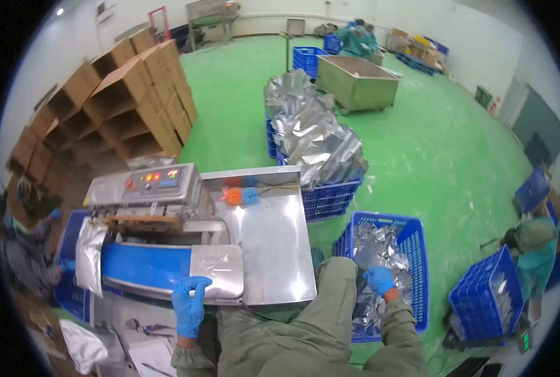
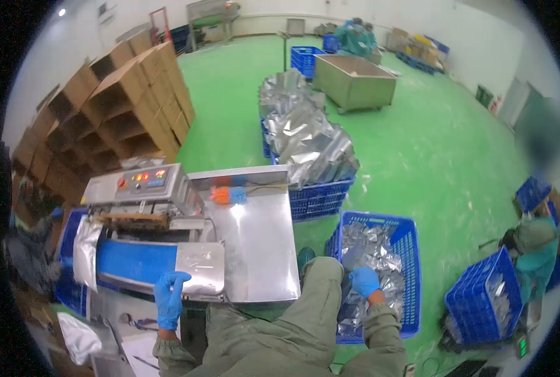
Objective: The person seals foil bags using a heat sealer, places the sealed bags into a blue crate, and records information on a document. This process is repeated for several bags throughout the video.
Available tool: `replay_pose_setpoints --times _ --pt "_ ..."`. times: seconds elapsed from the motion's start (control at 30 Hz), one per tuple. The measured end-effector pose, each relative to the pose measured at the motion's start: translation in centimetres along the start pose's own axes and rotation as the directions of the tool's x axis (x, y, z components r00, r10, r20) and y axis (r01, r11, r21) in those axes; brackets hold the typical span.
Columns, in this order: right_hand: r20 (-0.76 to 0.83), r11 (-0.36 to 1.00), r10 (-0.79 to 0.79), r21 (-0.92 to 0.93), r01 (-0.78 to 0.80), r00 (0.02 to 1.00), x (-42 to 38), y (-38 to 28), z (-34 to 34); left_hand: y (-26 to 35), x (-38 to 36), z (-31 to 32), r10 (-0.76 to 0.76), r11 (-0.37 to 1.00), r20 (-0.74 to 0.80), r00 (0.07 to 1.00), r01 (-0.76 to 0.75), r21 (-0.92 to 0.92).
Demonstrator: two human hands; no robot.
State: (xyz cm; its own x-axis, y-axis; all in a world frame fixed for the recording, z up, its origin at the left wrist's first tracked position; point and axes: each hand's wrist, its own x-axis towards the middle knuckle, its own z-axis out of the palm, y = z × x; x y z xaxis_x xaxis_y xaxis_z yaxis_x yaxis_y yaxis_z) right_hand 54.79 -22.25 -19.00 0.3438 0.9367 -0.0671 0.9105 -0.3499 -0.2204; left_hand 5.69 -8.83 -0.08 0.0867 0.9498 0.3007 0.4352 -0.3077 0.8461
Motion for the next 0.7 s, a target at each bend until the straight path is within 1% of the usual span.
replay_pose_setpoints --times 0.03,0.1,0.17,0.2,0.23,0.27,0.3,0.33,0.37,0.4,0.43,0.47,0.53,0.57,0.6,0.63,0.67,0.7 --pt "-0.012 0.997 -0.076 -0.019 0.075 0.997 -0.1 -1.6 -3.6 -0.5 -0.2 -0.2 0.02 1.0 0.0 1.0 -0.02 -0.016" --pt "-0.002 0.985 -0.159 -0.064 0.158 0.987 -0.7 -5.5 -10.9 -1.4 -0.6 -0.7 -0.004 1.0 -0.033 0.999 0.004 -0.014" --pt "0.024 0.966 -0.231 -0.111 0.232 0.973 -1.9 -9.8 -17.2 -1.8 -1.0 -0.9 -0.01 0.998 0.039 0.999 0.012 -0.057" --pt "-0.003 0.952 -0.289 -0.105 0.288 0.957 -2.7 -12.2 -20.0 -2.5 -1.3 -0.6 -0.047 0.991 0.033 0.998 0.05 -0.121" --pt "-0.029 0.936 -0.343 -0.095 0.339 0.939 -3.4 -14.4 -22.5 -2.7 -1.4 -0.7 -0.075 0.988 0.016 0.997 0.076 -0.137" --pt "-0.007 0.928 -0.358 -0.112 0.355 0.934 -4.0 -16.6 -24.6 -2.6 -1.5 -0.7 -0.081 0.977 0.081 0.993 0.096 -0.188" --pt "-0.096 0.868 -0.491 -0.133 0.478 0.866 -4.6 -18.6 -26.4 -2.5 -1.4 -0.7 -0.082 0.964 0.149 0.985 0.117 -0.237" --pt "-0.181 0.792 -0.61 -0.157 0.59 0.771 -5.1 -20.6 -28.1 -2.5 -1.1 -0.7 -0.105 0.96 0.143 0.984 0.138 -0.244" --pt "-0.158 0.785 -0.62 -0.156 0.6 0.769 -5.6 -22.3 -29.8 -2.3 -0.7 -0.6 0.008 0.974 0.157 0.988 0.028 -0.223" --pt "-0.17 0.746 -0.661 -0.26 0.614 0.731 -6.0 -23.9 -31.3 -2.0 -0.4 -0.7 0.117 0.976 0.176 0.977 -0.081 -0.2" --pt "-0.181 0.699 -0.703 -0.357 0.62 0.688 -6.2 -25.5 -32.6 -1.4 0.0 -0.9 0.129 0.974 0.15 0.98 -0.097 -0.203" --pt "-0.164 0.688 -0.713 -0.348 0.637 0.682 -6.2 -26.9 -33.6 -0.8 0.6 -1.2 0.141 0.973 0.122 0.982 -0.114 -0.202" --pt "-0.235 0.681 -0.73 -0.323 0.657 0.641 -5.6 -29.6 -34.8 0.4 2.1 -2.5 0.21 0.958 0.08 0.974 -0.189 -0.215" --pt "-0.224 0.669 -0.742 -0.312 0.675 0.632 -4.6 -30.8 -34.5 0.6 2.8 -3.0 0.228 0.943 0.018 0.974 -0.216 -0.255" --pt "-0.287 0.67 -0.738 -0.203 0.714 0.611 -3.4 -31.9 -33.9 0.7 3.4 -3.4 0.243 0.925 -0.047 0.969 -0.246 -0.291" --pt "-0.349 0.657 -0.725 -0.093 0.748 0.593 -2.3 -33.0 -33.0 0.8 3.9 -3.5 0.226 0.932 -0.059 0.972 -0.234 -0.276" --pt "-0.342 0.639 -0.739 -0.084 0.765 0.58 -1.2 -33.9 -31.9 0.7 4.6 -3.5 0.238 0.895 -0.197 0.951 -0.293 -0.336" --pt "-0.352 0.584 -0.765 -0.028 0.811 0.539 -0.1 -34.9 -30.5 0.4 4.8 -3.7 0.239 0.85 -0.335 0.912 -0.363 -0.382"
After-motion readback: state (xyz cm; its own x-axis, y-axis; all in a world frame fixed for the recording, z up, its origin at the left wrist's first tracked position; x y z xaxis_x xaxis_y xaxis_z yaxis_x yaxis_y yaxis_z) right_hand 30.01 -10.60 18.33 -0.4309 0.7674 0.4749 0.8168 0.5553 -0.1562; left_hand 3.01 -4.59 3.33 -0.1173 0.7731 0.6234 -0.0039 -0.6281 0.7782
